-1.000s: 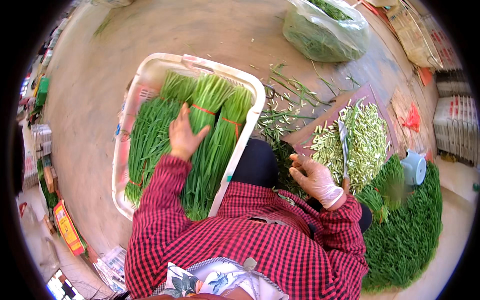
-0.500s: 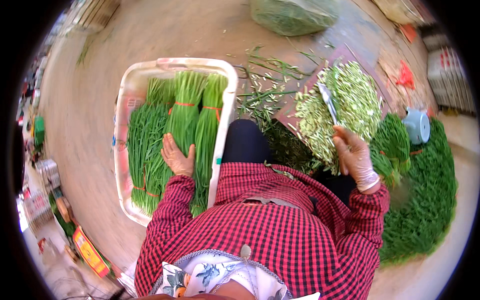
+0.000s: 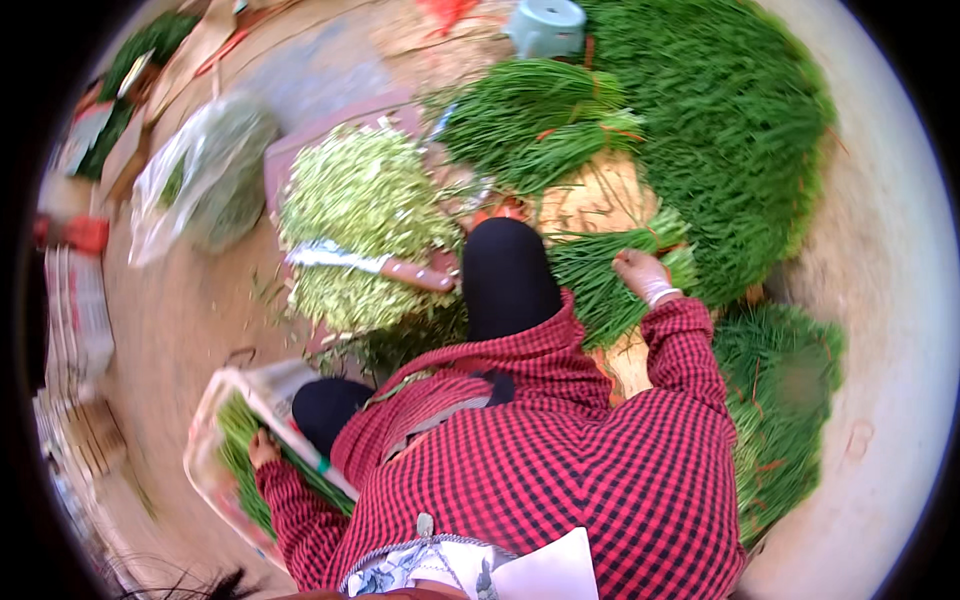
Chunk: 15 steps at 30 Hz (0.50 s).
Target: The person trims the root ends of a large bundle of chives using a knife, secures the bundle with a rubber band, and places the finished bundle into a white plastic crate.
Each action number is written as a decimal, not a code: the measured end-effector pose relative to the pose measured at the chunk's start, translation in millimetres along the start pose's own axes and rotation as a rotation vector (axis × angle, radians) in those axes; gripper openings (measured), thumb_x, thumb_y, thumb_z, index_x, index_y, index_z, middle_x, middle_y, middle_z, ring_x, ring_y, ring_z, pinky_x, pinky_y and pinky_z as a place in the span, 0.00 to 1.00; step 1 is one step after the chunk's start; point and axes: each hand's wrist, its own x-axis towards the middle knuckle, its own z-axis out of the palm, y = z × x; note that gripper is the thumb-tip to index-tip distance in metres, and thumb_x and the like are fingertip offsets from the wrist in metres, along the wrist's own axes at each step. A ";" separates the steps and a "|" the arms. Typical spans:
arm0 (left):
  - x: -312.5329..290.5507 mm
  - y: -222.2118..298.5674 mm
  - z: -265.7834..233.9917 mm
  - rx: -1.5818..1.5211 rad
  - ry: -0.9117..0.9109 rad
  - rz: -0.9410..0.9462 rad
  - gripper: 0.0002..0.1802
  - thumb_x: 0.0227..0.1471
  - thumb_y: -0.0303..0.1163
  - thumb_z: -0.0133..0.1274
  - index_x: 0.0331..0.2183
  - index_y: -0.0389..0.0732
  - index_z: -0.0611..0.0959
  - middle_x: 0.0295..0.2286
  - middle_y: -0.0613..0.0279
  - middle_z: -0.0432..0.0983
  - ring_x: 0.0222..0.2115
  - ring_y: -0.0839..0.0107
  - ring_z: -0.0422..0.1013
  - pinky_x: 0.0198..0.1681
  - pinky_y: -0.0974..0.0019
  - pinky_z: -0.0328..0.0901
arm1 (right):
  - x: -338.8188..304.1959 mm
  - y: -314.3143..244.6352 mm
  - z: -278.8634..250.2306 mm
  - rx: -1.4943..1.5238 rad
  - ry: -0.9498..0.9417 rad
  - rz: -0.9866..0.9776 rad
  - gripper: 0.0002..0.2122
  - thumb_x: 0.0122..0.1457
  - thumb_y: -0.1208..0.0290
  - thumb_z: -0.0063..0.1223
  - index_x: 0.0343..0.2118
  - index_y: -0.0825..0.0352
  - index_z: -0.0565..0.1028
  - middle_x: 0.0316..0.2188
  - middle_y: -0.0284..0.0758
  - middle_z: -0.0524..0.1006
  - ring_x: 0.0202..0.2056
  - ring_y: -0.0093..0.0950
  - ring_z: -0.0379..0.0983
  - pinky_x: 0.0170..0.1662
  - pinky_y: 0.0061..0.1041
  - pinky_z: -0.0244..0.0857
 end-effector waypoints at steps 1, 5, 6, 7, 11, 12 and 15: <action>-5.4 14.6 11.4 0.161 0.001 -0.011 0.14 0.58 0.36 0.49 0.40 0.38 0.82 0.21 0.65 0.72 0.16 0.76 0.63 0.18 0.67 0.59 | -15.7 3.9 -2.4 -0.022 0.010 0.110 0.20 0.57 0.56 0.52 0.45 0.67 0.77 0.40 0.45 0.80 0.45 0.40 0.76 0.50 0.31 0.67; -29.7 33.8 -3.0 0.733 0.060 0.179 0.18 0.60 0.39 0.43 0.39 0.39 0.83 0.21 0.63 0.74 0.16 0.76 0.63 0.21 0.70 0.61 | -17.1 60.5 5.6 0.062 -0.076 0.202 0.13 0.58 0.65 0.53 0.37 0.70 0.77 0.26 0.33 0.79 0.29 0.25 0.75 0.37 0.25 0.69; -57.2 52.9 9.8 0.648 0.057 0.101 0.18 0.60 0.39 0.42 0.39 0.38 0.83 0.21 0.64 0.73 0.17 0.77 0.64 0.22 0.72 0.61 | -17.6 64.1 6.4 0.035 -0.103 0.241 0.12 0.58 0.64 0.53 0.36 0.70 0.77 0.26 0.33 0.78 0.28 0.25 0.74 0.36 0.25 0.69; -94.8 82.8 25.2 0.514 0.060 0.182 0.18 0.61 0.39 0.43 0.39 0.38 0.83 0.20 0.65 0.72 0.17 0.78 0.65 0.21 0.73 0.61 | -11.8 70.0 11.3 0.049 -0.180 0.252 0.12 0.58 0.65 0.52 0.36 0.70 0.77 0.24 0.33 0.78 0.27 0.24 0.74 0.35 0.25 0.69; -231.9 146.6 97.2 0.194 -0.094 0.297 0.16 0.61 0.38 0.48 0.39 0.36 0.82 0.21 0.68 0.70 0.20 0.81 0.67 0.24 0.76 0.61 | 30.6 61.4 22.4 -0.079 -0.165 0.281 0.17 0.55 0.62 0.54 0.42 0.70 0.76 0.39 0.44 0.79 0.43 0.39 0.76 0.48 0.34 0.67; -267.5 164.7 126.4 0.216 -0.189 0.195 0.14 0.61 0.36 0.50 0.40 0.35 0.82 0.23 0.67 0.74 0.23 0.79 0.70 0.28 0.75 0.65 | 51.8 74.4 35.7 -0.075 -0.088 0.262 0.19 0.55 0.61 0.54 0.44 0.70 0.76 0.42 0.46 0.79 0.46 0.41 0.74 0.50 0.36 0.65; -302.7 141.2 189.2 0.704 -0.504 0.632 0.26 0.59 0.34 0.53 0.56 0.37 0.70 0.48 0.56 0.71 0.48 0.66 0.68 0.52 0.64 0.62 | 128.3 49.6 37.6 -0.075 -0.076 0.253 0.22 0.56 0.58 0.52 0.50 0.68 0.73 0.47 0.50 0.76 0.50 0.43 0.72 0.55 0.36 0.63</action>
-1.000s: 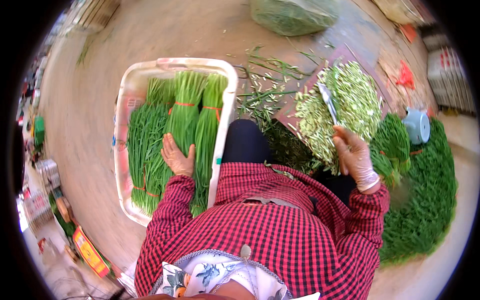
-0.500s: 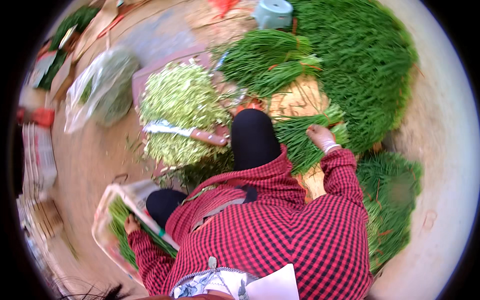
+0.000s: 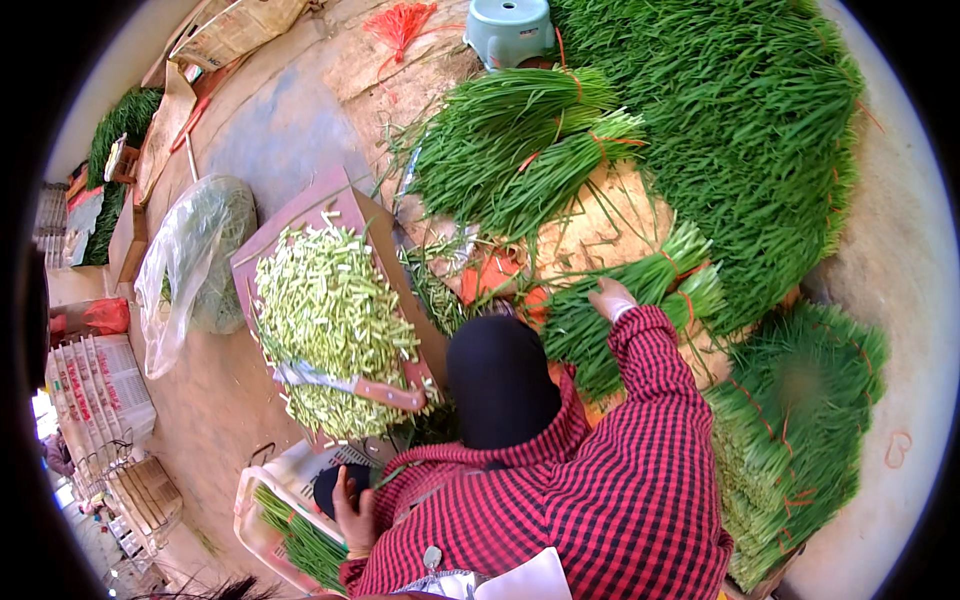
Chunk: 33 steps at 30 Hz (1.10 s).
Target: The person trims the root ends of a large bundle of chives using a knife, secures the bundle with a rubber band, and places the finished bundle into a white plastic crate.
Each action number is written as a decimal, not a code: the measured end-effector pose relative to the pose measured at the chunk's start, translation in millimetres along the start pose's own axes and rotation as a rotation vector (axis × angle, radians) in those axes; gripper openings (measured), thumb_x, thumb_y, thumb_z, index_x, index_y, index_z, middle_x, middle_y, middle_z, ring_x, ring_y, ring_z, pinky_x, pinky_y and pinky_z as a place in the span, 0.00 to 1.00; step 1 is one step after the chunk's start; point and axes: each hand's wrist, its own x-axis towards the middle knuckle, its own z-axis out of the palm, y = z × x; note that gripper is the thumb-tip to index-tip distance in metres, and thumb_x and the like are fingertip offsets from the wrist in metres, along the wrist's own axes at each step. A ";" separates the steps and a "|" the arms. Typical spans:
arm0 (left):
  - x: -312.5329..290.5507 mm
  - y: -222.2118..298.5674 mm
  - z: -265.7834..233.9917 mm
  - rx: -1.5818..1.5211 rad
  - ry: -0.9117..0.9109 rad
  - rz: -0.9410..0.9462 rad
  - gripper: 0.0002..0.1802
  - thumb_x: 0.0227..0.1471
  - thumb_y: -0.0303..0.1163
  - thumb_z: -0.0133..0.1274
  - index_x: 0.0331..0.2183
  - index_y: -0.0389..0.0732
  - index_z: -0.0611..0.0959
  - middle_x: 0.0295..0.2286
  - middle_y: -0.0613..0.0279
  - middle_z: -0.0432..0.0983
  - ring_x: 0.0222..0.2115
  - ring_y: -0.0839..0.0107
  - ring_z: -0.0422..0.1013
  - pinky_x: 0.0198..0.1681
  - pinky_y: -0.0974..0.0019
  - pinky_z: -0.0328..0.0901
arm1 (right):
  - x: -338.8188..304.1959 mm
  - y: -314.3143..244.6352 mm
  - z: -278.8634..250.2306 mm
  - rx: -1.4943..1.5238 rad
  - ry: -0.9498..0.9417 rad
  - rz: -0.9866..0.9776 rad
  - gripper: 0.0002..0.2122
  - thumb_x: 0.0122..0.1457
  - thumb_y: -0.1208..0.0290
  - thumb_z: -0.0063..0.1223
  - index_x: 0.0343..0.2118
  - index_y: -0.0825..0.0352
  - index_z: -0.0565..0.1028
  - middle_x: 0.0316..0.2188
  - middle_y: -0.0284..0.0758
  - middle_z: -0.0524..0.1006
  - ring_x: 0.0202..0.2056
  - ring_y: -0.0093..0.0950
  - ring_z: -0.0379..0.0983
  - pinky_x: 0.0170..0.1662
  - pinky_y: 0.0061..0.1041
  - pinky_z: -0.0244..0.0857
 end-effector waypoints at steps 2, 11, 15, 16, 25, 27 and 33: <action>12.7 26.3 18.4 -0.135 -0.064 -0.188 0.39 0.59 0.36 0.53 0.65 0.40 0.54 0.60 0.52 0.57 0.58 0.61 0.58 0.60 0.61 0.55 | 54.7 -28.8 -9.6 0.091 0.063 -0.016 0.19 0.57 0.59 0.50 0.45 0.68 0.74 0.42 0.47 0.78 0.43 0.40 0.76 0.48 0.35 0.68; 63.9 -0.3 40.3 -0.783 -0.033 -0.884 0.16 0.62 0.41 0.46 0.42 0.38 0.71 0.35 0.59 0.73 0.39 0.67 0.73 0.38 0.66 0.70 | 247.4 -240.4 -156.1 1.220 0.248 0.125 0.38 0.56 0.49 0.57 0.59 0.74 0.57 0.50 0.48 0.71 0.38 0.40 0.78 0.28 0.34 0.77; 87.6 24.8 27.9 0.065 -0.422 -0.339 0.16 0.44 0.39 0.58 0.36 0.43 0.79 0.32 0.65 0.78 0.36 0.67 0.73 0.37 0.65 0.70 | 294.8 -273.2 -188.4 1.216 0.221 0.425 0.53 0.47 0.41 0.64 0.63 0.74 0.48 0.59 0.48 0.61 0.53 0.45 0.67 0.42 0.44 0.76; 90.8 28.9 28.5 0.152 -0.439 -0.322 0.15 0.42 0.39 0.60 0.34 0.43 0.82 0.33 0.66 0.79 0.35 0.66 0.73 0.37 0.64 0.70 | 299.4 -281.5 -189.2 1.225 0.234 0.484 0.54 0.46 0.42 0.65 0.63 0.74 0.46 0.59 0.48 0.60 0.54 0.45 0.65 0.43 0.45 0.76; 81.1 -23.5 18.2 0.015 -0.316 -0.605 0.13 0.53 0.35 0.54 0.37 0.36 0.79 0.28 0.55 0.79 0.30 0.60 0.76 0.34 0.61 0.72 | 362.6 -224.3 -133.7 1.195 0.561 0.264 0.31 0.44 0.71 0.60 0.52 0.81 0.63 0.50 0.51 0.70 0.50 0.38 0.68 0.51 0.33 0.63; 83.3 -6.1 24.0 -0.295 -0.179 -0.800 0.15 0.61 0.37 0.47 0.40 0.33 0.75 0.30 0.51 0.79 0.29 0.60 0.77 0.33 0.62 0.73 | 303.0 -229.8 -150.6 1.322 0.609 0.141 0.33 0.43 0.73 0.58 0.53 0.82 0.62 0.51 0.51 0.70 0.51 0.40 0.67 0.56 0.30 0.57; 106.1 4.1 -1.6 -0.359 -0.374 -1.004 0.22 0.62 0.43 0.46 0.41 0.30 0.75 0.35 0.44 0.81 0.23 0.62 0.77 0.25 0.63 0.72 | 151.1 -223.8 -169.0 1.374 0.420 -0.466 0.21 0.48 0.78 0.54 0.48 0.72 0.71 0.37 0.31 0.76 0.36 0.23 0.70 0.41 0.25 0.66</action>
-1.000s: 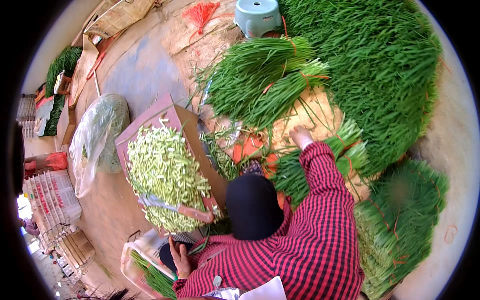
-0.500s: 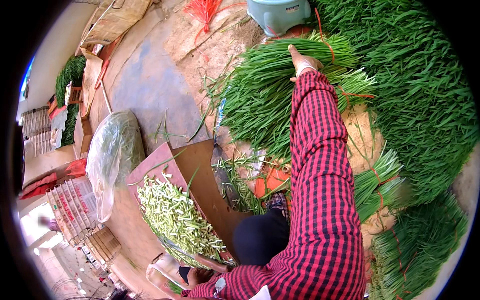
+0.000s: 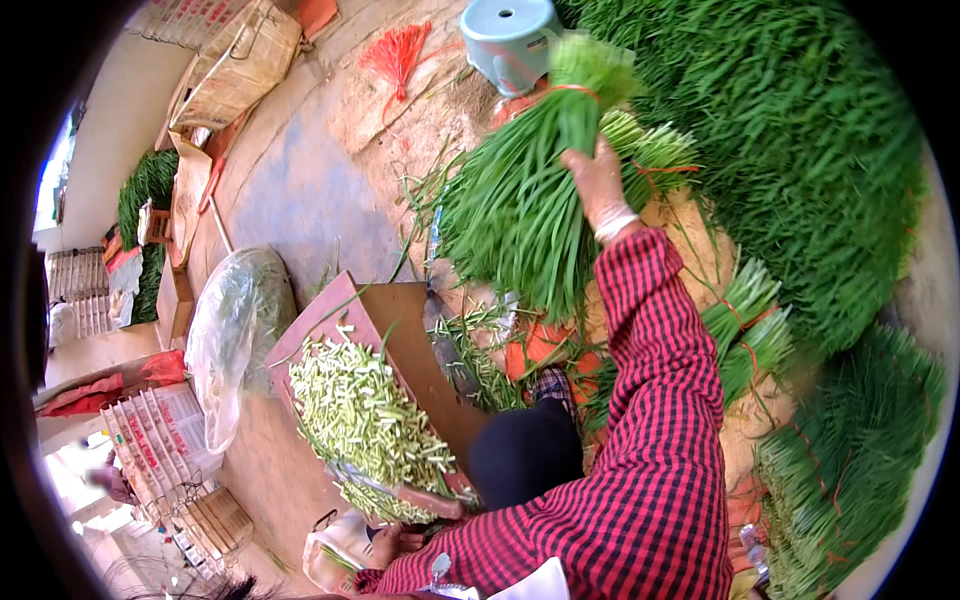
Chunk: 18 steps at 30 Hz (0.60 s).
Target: The person trims the root ends of a large bundle of chives using a knife, secures the bundle with a rubber band, and places the finished bundle into a white plastic crate.
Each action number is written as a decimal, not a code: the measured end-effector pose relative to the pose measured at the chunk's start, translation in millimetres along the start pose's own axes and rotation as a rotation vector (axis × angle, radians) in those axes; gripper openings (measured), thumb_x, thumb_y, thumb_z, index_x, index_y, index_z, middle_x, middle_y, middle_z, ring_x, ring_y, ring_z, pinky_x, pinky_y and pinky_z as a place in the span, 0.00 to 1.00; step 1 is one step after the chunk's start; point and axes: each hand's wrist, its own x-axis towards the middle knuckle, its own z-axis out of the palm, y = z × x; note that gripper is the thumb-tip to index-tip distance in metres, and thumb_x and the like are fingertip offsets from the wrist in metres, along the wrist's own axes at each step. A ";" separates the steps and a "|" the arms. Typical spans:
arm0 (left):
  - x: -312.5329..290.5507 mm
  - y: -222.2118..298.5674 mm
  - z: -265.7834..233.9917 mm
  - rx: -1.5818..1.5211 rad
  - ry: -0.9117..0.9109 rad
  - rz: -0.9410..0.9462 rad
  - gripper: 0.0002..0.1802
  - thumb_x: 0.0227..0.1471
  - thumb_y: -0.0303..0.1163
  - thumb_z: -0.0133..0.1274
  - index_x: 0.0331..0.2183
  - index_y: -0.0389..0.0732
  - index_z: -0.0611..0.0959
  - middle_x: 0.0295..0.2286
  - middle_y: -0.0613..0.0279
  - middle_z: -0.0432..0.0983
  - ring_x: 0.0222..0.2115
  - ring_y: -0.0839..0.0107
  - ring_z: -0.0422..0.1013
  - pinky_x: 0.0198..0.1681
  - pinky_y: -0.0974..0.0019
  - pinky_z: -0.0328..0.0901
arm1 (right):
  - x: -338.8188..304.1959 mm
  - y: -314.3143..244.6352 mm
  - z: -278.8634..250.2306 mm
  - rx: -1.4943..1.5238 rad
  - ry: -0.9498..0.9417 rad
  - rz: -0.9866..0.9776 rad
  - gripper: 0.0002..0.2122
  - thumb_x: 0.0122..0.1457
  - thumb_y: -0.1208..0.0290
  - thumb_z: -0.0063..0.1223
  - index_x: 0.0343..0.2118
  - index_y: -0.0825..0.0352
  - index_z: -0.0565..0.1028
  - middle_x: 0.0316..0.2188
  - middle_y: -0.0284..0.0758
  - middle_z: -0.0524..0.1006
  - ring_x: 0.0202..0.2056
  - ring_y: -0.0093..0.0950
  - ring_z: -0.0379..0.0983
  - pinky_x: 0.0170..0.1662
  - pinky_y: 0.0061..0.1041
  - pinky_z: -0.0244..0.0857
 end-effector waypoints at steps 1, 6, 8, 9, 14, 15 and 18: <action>-6.9 9.3 -10.2 0.282 -0.073 0.128 0.24 0.62 0.47 0.45 0.36 0.32 0.79 0.27 0.49 0.81 0.20 0.64 0.75 0.22 0.66 0.70 | -26.5 -21.4 6.9 -0.042 -0.123 -0.052 0.25 0.48 0.78 0.54 0.52 0.72 0.68 0.40 0.33 0.76 0.38 0.23 0.71 0.45 0.25 0.66; -17.4 65.0 -66.1 -0.397 0.073 0.691 0.19 0.61 0.46 0.44 0.37 0.41 0.82 0.29 0.64 0.79 0.30 0.78 0.72 0.31 0.74 0.64 | -173.9 -134.2 40.1 -0.118 -0.613 -0.299 0.33 0.47 0.77 0.53 0.60 0.73 0.61 0.50 0.42 0.74 0.50 0.31 0.71 0.56 0.27 0.63; -30.7 101.5 -77.3 -0.487 -0.050 1.045 0.29 0.64 0.51 0.40 0.55 0.40 0.71 0.51 0.61 0.70 0.51 0.70 0.66 0.55 0.65 0.60 | -232.2 -160.9 60.3 0.055 -0.849 -0.381 0.35 0.46 0.77 0.53 0.61 0.73 0.59 0.51 0.45 0.73 0.53 0.33 0.69 0.57 0.29 0.63; -59.1 119.4 -67.2 -0.611 -0.271 1.152 0.41 0.61 0.60 0.38 0.62 0.38 0.60 0.60 0.55 0.59 0.61 0.63 0.56 0.65 0.57 0.49 | -259.7 -180.9 72.2 0.017 -0.992 -0.455 0.37 0.46 0.75 0.53 0.63 0.71 0.57 0.53 0.45 0.72 0.54 0.33 0.69 0.58 0.29 0.62; -162.5 134.9 -36.1 -0.796 -1.026 1.532 0.53 0.51 0.66 0.49 0.65 0.41 0.52 0.65 0.48 0.45 0.65 0.52 0.45 0.68 0.51 0.40 | -402.9 -200.6 115.5 -0.077 -1.403 -0.590 0.41 0.44 0.70 0.55 0.65 0.69 0.54 0.54 0.53 0.69 0.54 0.44 0.69 0.59 0.32 0.61; -183.5 121.5 -24.1 -0.838 -1.021 1.594 0.52 0.51 0.64 0.50 0.65 0.42 0.53 0.65 0.49 0.47 0.65 0.52 0.46 0.68 0.50 0.41 | -430.5 -189.7 120.2 -0.061 -1.389 -0.723 0.38 0.45 0.67 0.54 0.63 0.72 0.57 0.49 0.56 0.71 0.50 0.48 0.71 0.56 0.33 0.64; -197.3 67.5 -43.2 -1.192 -0.411 1.583 0.42 0.55 0.58 0.50 0.63 0.45 0.61 0.62 0.56 0.57 0.61 0.57 0.56 0.65 0.52 0.49 | -491.4 -182.7 117.2 -0.130 -1.524 -0.609 0.38 0.49 0.64 0.54 0.64 0.70 0.55 0.49 0.56 0.72 0.49 0.47 0.72 0.55 0.35 0.64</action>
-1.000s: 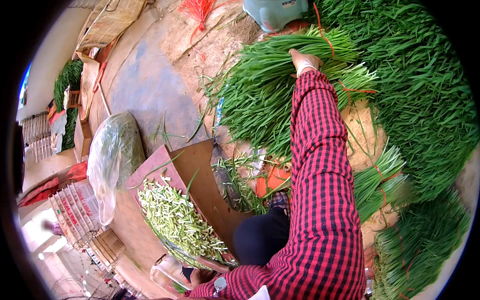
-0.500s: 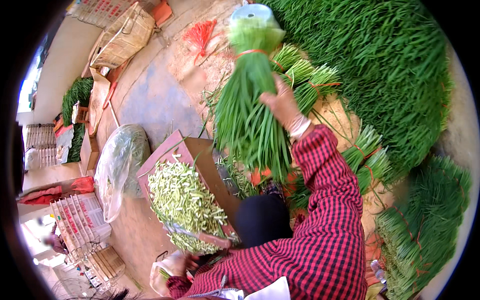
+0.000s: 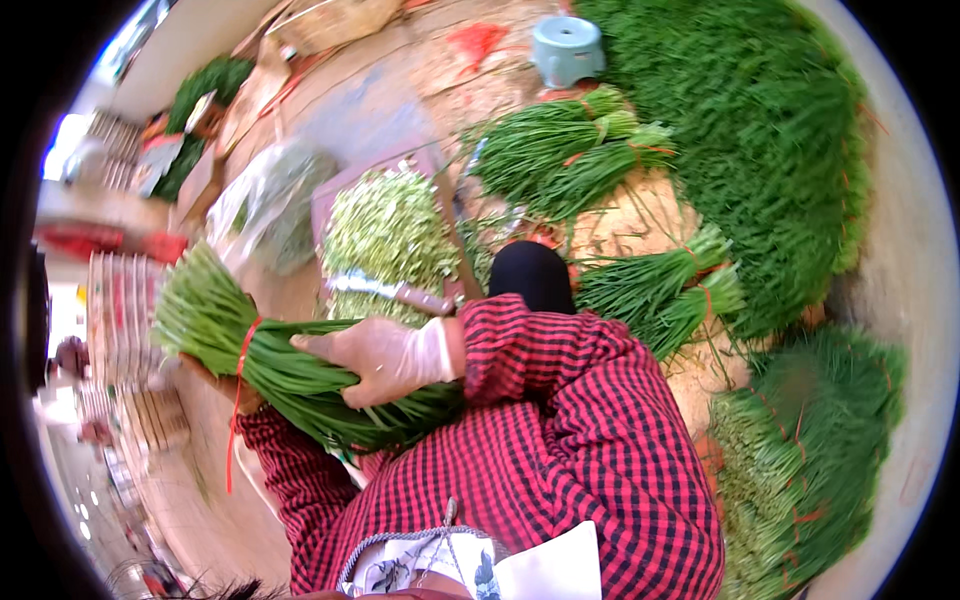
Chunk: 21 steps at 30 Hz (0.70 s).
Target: The person trims the root ends of a large bundle of chives using a knife, secures the bundle with a rubber band, and places the finished bundle into a white plastic crate.
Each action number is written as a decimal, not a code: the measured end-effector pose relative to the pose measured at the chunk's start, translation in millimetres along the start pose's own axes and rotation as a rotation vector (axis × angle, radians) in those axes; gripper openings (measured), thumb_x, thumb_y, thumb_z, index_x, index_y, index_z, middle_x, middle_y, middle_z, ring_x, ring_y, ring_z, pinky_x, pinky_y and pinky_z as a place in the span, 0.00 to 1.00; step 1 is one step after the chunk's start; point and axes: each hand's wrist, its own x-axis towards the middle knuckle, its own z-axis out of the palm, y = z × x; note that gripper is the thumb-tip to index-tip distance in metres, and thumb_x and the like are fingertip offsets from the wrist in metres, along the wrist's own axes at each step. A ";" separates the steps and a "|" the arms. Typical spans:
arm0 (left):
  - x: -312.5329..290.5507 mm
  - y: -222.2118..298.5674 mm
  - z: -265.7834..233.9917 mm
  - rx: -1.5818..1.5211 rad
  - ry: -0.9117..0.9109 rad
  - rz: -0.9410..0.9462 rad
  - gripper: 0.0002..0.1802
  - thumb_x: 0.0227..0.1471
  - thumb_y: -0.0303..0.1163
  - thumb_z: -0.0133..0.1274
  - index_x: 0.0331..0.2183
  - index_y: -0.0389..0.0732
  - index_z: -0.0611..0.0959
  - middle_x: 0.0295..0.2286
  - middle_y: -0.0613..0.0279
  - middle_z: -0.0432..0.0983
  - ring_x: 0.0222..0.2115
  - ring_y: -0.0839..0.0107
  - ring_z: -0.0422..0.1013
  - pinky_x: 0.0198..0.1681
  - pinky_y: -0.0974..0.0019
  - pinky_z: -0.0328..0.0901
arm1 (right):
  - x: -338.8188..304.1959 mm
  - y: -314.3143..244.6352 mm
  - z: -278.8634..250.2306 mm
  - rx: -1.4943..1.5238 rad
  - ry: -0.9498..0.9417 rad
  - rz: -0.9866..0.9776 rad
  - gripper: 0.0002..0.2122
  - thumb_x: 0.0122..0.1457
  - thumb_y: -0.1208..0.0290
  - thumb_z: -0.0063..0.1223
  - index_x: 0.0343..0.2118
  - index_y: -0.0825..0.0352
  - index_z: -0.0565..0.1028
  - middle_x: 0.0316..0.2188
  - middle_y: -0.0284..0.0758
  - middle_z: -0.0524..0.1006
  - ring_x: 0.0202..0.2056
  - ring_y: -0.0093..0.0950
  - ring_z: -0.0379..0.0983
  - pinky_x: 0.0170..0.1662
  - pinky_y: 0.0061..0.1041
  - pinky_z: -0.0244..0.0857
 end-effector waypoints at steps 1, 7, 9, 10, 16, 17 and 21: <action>-8.8 19.6 -13.5 0.060 0.047 0.024 0.40 0.56 0.57 0.49 0.62 0.45 0.63 0.60 0.58 0.60 0.59 0.59 0.59 0.63 0.52 0.53 | -5.0 -4.4 5.1 0.053 -0.089 0.028 0.34 0.53 0.65 0.55 0.63 0.69 0.59 0.49 0.53 0.73 0.49 0.43 0.73 0.55 0.33 0.65; -44.2 155.2 -80.5 0.501 0.112 0.271 0.31 0.55 0.41 0.54 0.57 0.39 0.68 0.51 0.58 0.71 0.49 0.65 0.70 0.54 0.58 0.64 | -36.2 80.1 -22.4 -0.398 0.033 0.488 0.20 0.57 0.53 0.54 0.43 0.65 0.79 0.38 0.44 0.77 0.42 0.38 0.75 0.47 0.35 0.67; -61.0 168.7 -63.0 0.578 0.113 0.226 0.31 0.52 0.37 0.58 0.55 0.37 0.70 0.48 0.56 0.73 0.47 0.65 0.72 0.52 0.59 0.67 | -40.1 122.7 -14.8 -0.759 -0.001 0.667 0.27 0.53 0.41 0.51 0.40 0.65 0.79 0.40 0.47 0.76 0.43 0.42 0.74 0.47 0.39 0.67; -62.9 152.6 -36.4 0.658 -0.090 0.220 0.31 0.46 0.32 0.62 0.52 0.35 0.72 0.45 0.57 0.74 0.43 0.66 0.73 0.48 0.60 0.69 | -42.6 143.1 -13.0 -0.879 -0.101 0.804 0.29 0.52 0.40 0.50 0.40 0.66 0.79 0.41 0.48 0.75 0.45 0.43 0.74 0.48 0.41 0.66; -55.2 53.4 -23.4 1.573 -0.359 0.250 0.33 0.36 0.34 0.71 0.45 0.36 0.76 0.36 0.57 0.76 0.36 0.66 0.74 0.42 0.63 0.69 | -26.5 201.3 28.1 -0.791 -0.101 0.923 0.23 0.48 0.60 0.55 0.47 0.66 0.71 0.42 0.46 0.76 0.46 0.42 0.75 0.49 0.39 0.68; -56.2 29.5 -41.2 1.558 -0.324 0.182 0.33 0.36 0.37 0.70 0.45 0.36 0.76 0.36 0.58 0.76 0.36 0.67 0.73 0.43 0.62 0.68 | -20.4 189.8 29.8 -0.689 -0.073 0.955 0.22 0.49 0.61 0.55 0.46 0.66 0.71 0.41 0.46 0.76 0.47 0.42 0.75 0.49 0.38 0.67; -44.6 -51.5 -62.8 1.616 -0.275 0.010 0.32 0.33 0.42 0.69 0.42 0.38 0.79 0.36 0.47 0.75 0.39 0.55 0.73 0.44 0.57 0.68 | -33.2 186.7 26.5 -0.287 0.216 0.932 0.22 0.50 0.59 0.55 0.48 0.64 0.72 0.38 0.44 0.78 0.43 0.39 0.75 0.47 0.33 0.66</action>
